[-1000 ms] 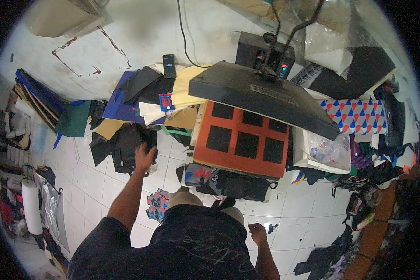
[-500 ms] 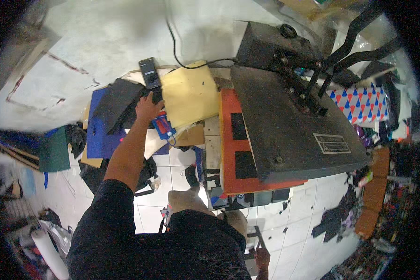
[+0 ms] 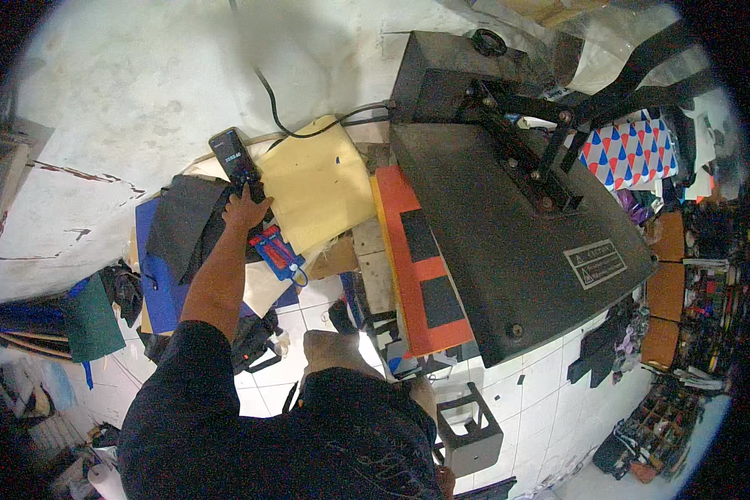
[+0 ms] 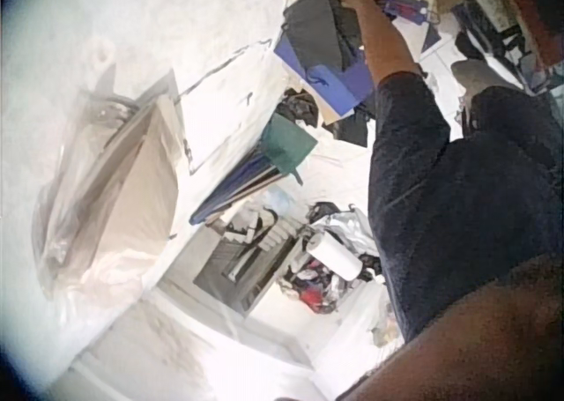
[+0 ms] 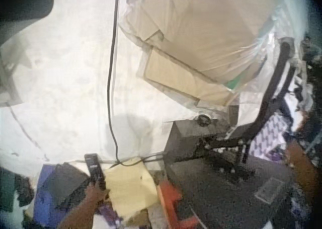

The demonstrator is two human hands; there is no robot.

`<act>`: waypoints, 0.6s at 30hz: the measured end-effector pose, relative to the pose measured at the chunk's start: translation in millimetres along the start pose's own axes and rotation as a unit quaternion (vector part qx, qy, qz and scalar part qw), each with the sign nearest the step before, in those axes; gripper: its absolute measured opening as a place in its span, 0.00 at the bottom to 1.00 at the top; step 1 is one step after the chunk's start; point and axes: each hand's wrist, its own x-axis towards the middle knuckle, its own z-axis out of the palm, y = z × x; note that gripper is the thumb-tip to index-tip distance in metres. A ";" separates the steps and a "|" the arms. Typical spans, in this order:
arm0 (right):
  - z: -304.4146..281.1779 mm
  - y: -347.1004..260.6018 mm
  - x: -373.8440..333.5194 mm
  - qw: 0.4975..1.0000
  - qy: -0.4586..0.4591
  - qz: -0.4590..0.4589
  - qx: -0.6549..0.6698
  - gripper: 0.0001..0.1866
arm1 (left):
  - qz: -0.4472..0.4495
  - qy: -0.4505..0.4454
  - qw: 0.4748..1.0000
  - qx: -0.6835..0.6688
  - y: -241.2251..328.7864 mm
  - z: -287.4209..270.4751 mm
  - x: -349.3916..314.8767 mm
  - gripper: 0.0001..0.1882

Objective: The person places small square stickers onto a red board with black squares, then closes a heat press machine. The person repeats this process with multiple stickers, arranging them in a grid pattern on the board.

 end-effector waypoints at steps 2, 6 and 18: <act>0.1 -11.5 0.7 1.000 0.005 -0.005 0.001 0.12 | 0.006 -0.007 1.000 0.007 1.4 1.5 -2.4 0.49; -3.6 -25.1 3.6 1.000 0.006 -0.012 -0.007 0.12 | 0.012 -0.007 1.000 0.005 -0.7 2.0 -3.7 0.50; -56.0 -7.7 22.8 0.995 0.028 -0.075 -0.051 0.12 | 0.108 0.210 0.968 -0.087 -36.3 7.9 -52.4 0.34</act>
